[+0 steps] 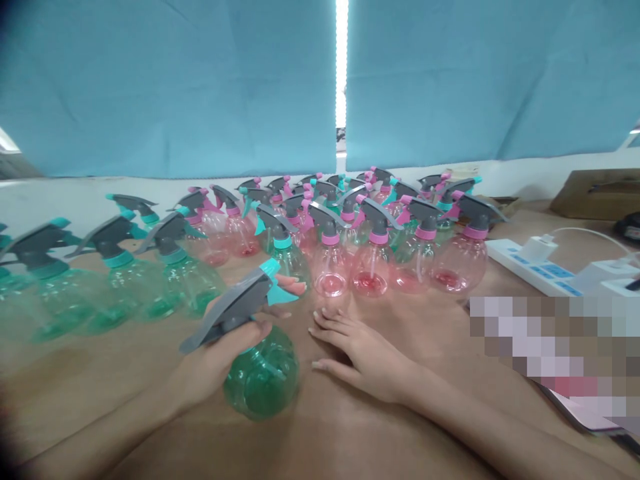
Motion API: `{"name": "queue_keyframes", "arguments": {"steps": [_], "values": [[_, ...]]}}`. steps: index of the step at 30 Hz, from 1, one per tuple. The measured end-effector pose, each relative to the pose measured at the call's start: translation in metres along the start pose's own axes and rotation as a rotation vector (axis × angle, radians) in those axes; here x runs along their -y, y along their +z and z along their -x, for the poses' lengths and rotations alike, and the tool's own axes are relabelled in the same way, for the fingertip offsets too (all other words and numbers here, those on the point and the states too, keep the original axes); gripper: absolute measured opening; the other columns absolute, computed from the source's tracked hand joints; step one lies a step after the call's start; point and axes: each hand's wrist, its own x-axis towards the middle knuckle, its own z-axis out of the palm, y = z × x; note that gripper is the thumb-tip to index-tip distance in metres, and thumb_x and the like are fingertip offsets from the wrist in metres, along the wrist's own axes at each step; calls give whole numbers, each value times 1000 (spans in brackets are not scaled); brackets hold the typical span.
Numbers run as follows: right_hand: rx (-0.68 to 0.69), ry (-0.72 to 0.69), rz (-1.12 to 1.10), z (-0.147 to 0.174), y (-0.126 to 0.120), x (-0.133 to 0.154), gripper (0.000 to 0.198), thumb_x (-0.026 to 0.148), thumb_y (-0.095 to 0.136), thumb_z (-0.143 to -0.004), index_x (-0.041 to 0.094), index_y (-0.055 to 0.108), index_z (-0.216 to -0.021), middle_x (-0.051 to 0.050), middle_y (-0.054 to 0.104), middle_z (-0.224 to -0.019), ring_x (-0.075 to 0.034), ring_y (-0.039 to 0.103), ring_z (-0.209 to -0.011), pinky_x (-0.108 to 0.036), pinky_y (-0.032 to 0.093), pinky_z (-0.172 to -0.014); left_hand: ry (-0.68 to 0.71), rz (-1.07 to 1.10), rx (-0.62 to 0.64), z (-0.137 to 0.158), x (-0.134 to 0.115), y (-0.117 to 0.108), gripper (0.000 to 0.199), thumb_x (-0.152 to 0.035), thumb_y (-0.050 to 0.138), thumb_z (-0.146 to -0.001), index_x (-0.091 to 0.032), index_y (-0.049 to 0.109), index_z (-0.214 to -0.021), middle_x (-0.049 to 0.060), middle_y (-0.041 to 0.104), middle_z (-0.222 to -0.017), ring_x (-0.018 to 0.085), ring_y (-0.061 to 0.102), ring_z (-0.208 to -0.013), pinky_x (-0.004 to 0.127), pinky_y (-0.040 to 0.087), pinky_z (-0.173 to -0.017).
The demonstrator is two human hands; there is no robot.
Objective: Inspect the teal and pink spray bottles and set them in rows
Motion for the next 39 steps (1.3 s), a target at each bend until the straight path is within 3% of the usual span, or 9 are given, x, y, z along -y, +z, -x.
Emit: {"name": "queue_keyframes", "arguments": {"steps": [5, 12, 15, 31, 39], "values": [[7, -5, -13, 0, 1, -2, 57, 50, 50, -96, 26, 41, -146, -5, 35, -154, -27, 28, -143, -51, 26, -117, -49, 66, -5, -1, 0, 1, 8, -26, 53, -77, -24, 49, -71, -6, 46, -61, 15, 48, -56, 33, 50, -69], [14, -5, 22, -1, 0, 0, 57, 53, 47, -96, 24, 43, -145, -5, 38, -153, -26, 29, -143, -49, 25, -118, -25, 116, 5, -2, -4, 1, 4, -23, 54, -77, -24, 53, -80, -5, 51, -66, 15, 52, -60, 37, 51, -78], [15, -6, 22, -1, -1, 0, 57, 53, 47, -96, 22, 44, -144, -6, 38, -153, -26, 29, -143, -49, 26, -118, -38, 120, 17, -2, -4, 0, 6, -20, 53, -76, -25, 51, -79, -7, 47, -63, 14, 49, -56, 37, 50, -81], [-13, -15, -20, 0, 0, -1, 55, 50, 51, -95, 27, 43, -145, -5, 39, -152, -27, 31, -143, -51, 26, -117, -29, 98, 23, -3, -8, 0, 9, -23, 52, -75, -25, 44, -73, -7, 38, -60, 13, 36, -51, 30, 45, -63], [-2, -2, -1, 0, 0, 0, 56, 52, 50, -95, 24, 45, -144, -6, 39, -152, -27, 30, -143, -51, 26, -117, -21, 98, 16, -2, -7, 1, 6, -24, 53, -77, -25, 48, -75, -7, 41, -62, 13, 40, -53, 32, 48, -69]]}}
